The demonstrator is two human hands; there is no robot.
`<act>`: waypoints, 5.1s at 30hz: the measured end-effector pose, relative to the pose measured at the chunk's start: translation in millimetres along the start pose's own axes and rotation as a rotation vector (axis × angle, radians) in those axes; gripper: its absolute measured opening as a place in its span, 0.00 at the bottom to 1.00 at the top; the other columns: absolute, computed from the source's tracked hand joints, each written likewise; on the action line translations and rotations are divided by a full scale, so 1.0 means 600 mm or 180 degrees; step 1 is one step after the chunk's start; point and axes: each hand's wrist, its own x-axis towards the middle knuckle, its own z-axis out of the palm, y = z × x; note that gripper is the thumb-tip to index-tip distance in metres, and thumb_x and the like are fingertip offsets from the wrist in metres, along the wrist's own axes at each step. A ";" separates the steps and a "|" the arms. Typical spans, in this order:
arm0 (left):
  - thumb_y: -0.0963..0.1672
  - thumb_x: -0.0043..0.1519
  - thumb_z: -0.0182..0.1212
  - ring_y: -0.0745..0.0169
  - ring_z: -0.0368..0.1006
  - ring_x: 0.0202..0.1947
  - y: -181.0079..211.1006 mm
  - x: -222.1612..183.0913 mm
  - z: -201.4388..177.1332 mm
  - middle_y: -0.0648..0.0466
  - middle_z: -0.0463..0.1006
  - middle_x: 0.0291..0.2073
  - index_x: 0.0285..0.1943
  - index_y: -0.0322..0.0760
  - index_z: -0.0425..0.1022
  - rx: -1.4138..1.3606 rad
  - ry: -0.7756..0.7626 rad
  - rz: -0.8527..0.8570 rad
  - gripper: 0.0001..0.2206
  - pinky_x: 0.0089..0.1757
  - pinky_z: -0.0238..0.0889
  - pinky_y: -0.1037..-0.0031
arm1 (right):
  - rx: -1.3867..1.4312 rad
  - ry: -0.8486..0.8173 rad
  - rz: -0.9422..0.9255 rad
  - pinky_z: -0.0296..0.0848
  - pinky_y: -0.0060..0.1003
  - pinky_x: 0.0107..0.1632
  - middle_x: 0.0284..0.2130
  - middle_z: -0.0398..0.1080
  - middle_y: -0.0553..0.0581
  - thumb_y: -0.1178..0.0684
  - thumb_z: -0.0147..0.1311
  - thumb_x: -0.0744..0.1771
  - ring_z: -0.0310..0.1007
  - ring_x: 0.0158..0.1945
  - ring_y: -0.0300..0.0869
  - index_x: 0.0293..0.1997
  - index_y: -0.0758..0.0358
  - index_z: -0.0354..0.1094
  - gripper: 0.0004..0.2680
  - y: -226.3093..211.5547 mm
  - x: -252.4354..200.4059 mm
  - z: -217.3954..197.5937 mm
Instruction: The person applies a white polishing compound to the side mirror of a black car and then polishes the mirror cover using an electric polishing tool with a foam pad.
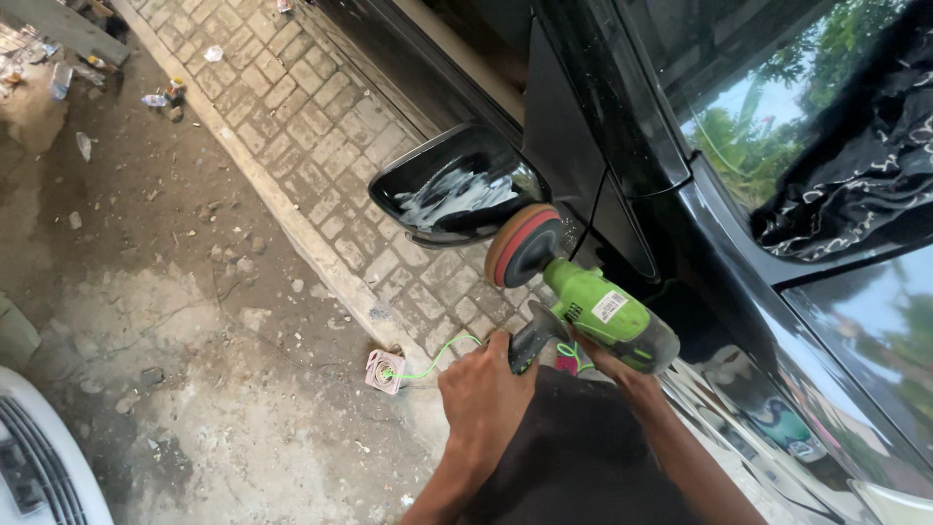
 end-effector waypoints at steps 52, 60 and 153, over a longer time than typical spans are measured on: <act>0.49 0.45 0.79 0.70 0.77 0.15 -0.211 0.012 -0.088 0.53 0.81 0.17 0.36 0.36 0.86 -0.1333 0.0553 0.0069 0.16 0.22 0.67 0.74 | 0.0246 0.0056 -0.1320 0.83 0.34 0.30 0.33 0.81 0.59 0.55 0.66 0.62 0.85 0.31 0.42 0.50 0.64 0.72 0.13 -0.363 -0.116 -0.034; 0.47 0.48 0.77 0.75 0.66 0.15 -0.203 0.007 -0.101 0.58 0.76 0.14 0.36 0.33 0.88 -0.2015 0.0220 -0.0551 0.13 0.20 0.56 0.77 | -0.0427 0.0166 -0.2047 0.80 0.45 0.45 0.42 0.78 0.64 0.50 0.72 0.58 0.82 0.42 0.52 0.62 0.66 0.63 0.28 -0.400 -0.157 -0.113; 0.59 0.62 0.58 0.74 0.61 0.14 0.000 0.054 -0.105 0.61 0.65 0.10 0.19 0.33 0.75 -0.2531 0.0356 0.0128 0.29 0.20 0.51 0.71 | -0.2265 0.0312 -0.1861 0.72 0.37 0.21 0.14 0.73 0.59 0.39 0.55 0.68 0.73 0.15 0.41 0.40 0.65 0.77 0.16 -0.442 -0.057 -0.346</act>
